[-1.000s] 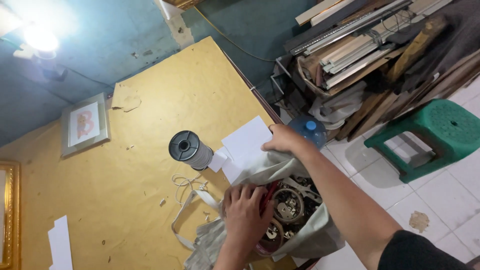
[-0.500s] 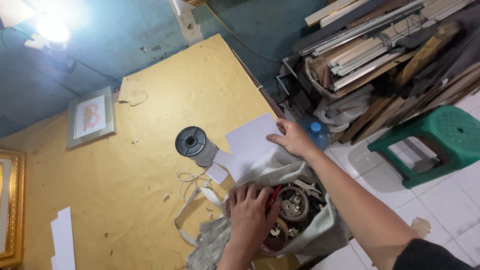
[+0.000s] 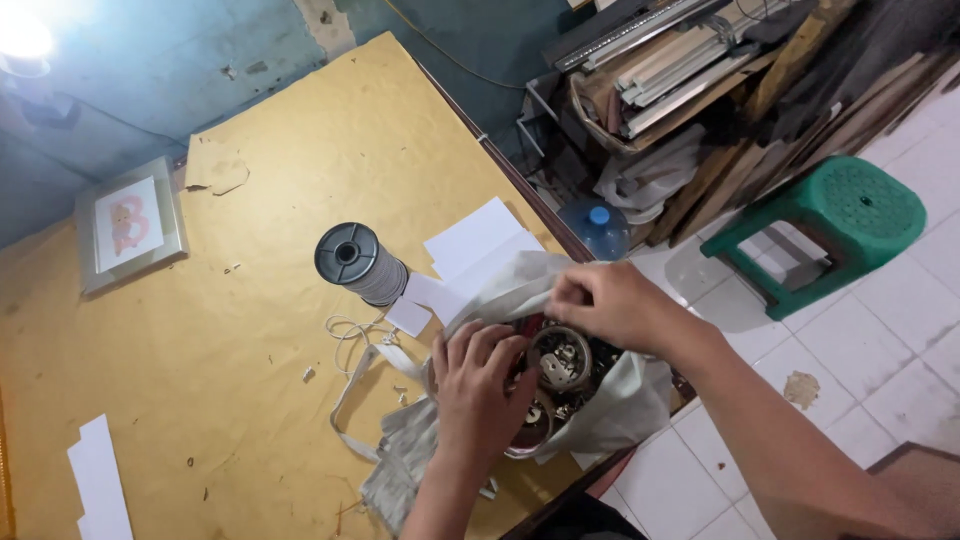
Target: The person retrieves scissors from a bag, cuts a white paper strip into small pieces, and wipes the glass of a picture frame with a cloth. The person then folds a plastic sheet and places it on the frame.
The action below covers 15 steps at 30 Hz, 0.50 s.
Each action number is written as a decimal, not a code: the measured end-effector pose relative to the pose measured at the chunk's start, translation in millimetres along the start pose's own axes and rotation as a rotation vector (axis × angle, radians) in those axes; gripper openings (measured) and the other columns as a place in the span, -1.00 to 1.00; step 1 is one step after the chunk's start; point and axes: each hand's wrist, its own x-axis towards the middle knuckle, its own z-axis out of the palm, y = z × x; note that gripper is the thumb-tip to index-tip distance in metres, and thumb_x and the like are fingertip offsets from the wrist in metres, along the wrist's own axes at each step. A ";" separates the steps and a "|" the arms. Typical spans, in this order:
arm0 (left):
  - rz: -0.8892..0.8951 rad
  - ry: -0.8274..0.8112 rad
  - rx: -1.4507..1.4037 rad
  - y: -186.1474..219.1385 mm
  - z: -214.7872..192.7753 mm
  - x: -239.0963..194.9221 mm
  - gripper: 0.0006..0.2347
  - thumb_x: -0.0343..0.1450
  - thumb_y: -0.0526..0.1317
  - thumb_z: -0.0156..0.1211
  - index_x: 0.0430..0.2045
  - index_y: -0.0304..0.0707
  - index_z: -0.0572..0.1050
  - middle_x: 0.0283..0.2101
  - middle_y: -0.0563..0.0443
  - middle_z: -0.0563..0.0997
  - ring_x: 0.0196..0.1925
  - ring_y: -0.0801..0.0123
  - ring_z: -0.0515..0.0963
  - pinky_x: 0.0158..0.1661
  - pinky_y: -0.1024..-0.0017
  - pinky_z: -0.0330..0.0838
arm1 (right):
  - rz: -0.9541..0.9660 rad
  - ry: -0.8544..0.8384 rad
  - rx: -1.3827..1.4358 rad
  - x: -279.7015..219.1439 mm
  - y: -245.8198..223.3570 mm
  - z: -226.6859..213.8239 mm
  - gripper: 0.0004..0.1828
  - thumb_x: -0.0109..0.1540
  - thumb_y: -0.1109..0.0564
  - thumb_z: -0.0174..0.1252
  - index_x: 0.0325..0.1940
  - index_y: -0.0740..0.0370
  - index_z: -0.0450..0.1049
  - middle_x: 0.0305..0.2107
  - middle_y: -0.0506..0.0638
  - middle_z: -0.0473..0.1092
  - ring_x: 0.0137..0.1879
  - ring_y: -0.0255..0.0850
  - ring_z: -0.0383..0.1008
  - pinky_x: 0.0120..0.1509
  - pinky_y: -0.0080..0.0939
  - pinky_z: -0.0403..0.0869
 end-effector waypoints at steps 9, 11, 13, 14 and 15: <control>0.096 -0.330 -0.011 8.5 -7.5 -60.8 -0.57 0.09 -0.05 0.30 -0.20 0.00 0.36 -0.07 0.07 0.34 0.05 0.11 0.24 0.08 -0.20 -0.18 | 0.077 -0.125 -0.642 -41.4 91.3 62.6 -0.55 0.01 -0.04 0.12 -0.01 -0.22 0.29 -0.13 -0.19 0.18 0.09 -0.17 0.07 0.02 -0.04 0.20; 0.071 -0.325 -0.009 6.1 -9.1 -64.4 -0.54 0.11 -0.02 0.28 -0.13 0.03 0.33 -0.01 0.04 0.32 0.06 0.14 0.25 0.10 -0.13 -0.18 | 0.077 -0.115 -0.641 -47.9 93.6 67.5 -0.63 0.04 0.00 0.04 -0.06 -0.24 0.33 -0.12 -0.21 0.18 0.08 -0.19 0.08 0.02 -0.05 0.17; 0.047 -0.313 -0.007 1.5 -8.5 -65.8 -0.50 0.12 0.00 0.27 -0.07 0.05 0.30 0.05 0.02 0.30 0.07 0.16 0.26 0.12 -0.06 -0.18 | 0.073 -0.099 -0.644 -51.9 89.5 68.5 -0.68 0.07 0.05 -0.04 -0.11 -0.26 0.36 -0.11 -0.23 0.18 0.07 -0.20 0.09 0.02 -0.06 0.15; 0.025 -0.254 -0.030 -1.8 -6.9 -65.7 -0.53 0.11 -0.04 0.27 -0.11 0.02 0.34 0.03 0.01 0.32 0.07 0.15 0.27 0.10 -0.04 -0.13 | 0.099 -0.030 -0.559 -53.0 84.7 67.4 -0.71 0.11 0.06 -0.11 -0.12 -0.22 0.38 -0.17 -0.24 0.24 0.03 -0.26 0.18 -0.02 -0.09 0.19; 0.001 -0.196 -0.053 -4.7 -5.4 -65.9 -0.57 0.10 -0.08 0.28 -0.16 -0.01 0.37 0.02 0.01 0.33 0.06 0.14 0.27 0.09 -0.03 -0.07 | 0.122 0.038 -0.474 -54.3 79.9 66.2 -0.71 0.15 0.07 -0.17 -0.13 -0.18 0.39 -0.23 -0.26 0.31 -0.01 -0.32 0.27 -0.06 -0.12 0.23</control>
